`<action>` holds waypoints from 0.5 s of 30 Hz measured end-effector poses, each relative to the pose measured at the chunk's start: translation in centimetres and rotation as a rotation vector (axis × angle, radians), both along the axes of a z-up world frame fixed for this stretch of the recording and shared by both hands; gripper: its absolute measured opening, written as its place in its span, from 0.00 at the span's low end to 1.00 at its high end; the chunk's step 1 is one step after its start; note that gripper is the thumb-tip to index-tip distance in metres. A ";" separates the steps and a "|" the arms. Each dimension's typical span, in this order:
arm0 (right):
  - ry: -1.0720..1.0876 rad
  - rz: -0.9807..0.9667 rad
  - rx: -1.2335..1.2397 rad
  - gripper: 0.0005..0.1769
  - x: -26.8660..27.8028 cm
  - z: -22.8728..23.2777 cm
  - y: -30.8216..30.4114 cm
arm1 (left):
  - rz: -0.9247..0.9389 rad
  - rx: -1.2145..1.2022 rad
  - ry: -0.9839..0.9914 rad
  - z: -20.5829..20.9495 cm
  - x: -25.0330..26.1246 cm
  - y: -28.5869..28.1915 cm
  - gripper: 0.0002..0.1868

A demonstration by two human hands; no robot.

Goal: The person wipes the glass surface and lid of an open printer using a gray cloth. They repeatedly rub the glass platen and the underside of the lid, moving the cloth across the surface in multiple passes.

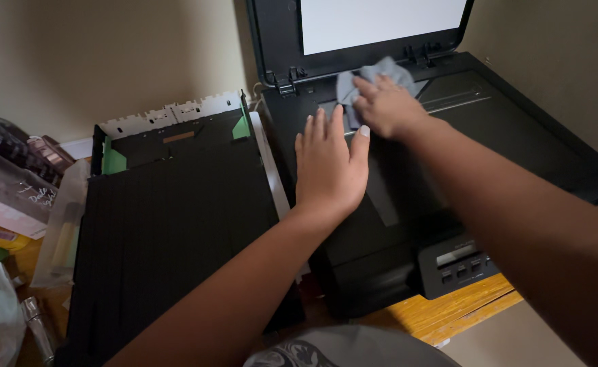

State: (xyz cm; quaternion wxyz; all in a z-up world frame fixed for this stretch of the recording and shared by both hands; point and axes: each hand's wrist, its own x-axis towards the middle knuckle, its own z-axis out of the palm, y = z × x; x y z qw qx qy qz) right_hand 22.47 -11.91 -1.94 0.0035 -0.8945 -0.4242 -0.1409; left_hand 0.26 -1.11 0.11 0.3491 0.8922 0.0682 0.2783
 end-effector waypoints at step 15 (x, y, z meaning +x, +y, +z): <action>0.282 -0.146 0.048 0.34 -14.3 3.6 -10.9 | -0.001 0.302 0.281 0.7 -0.4 -0.9 0.34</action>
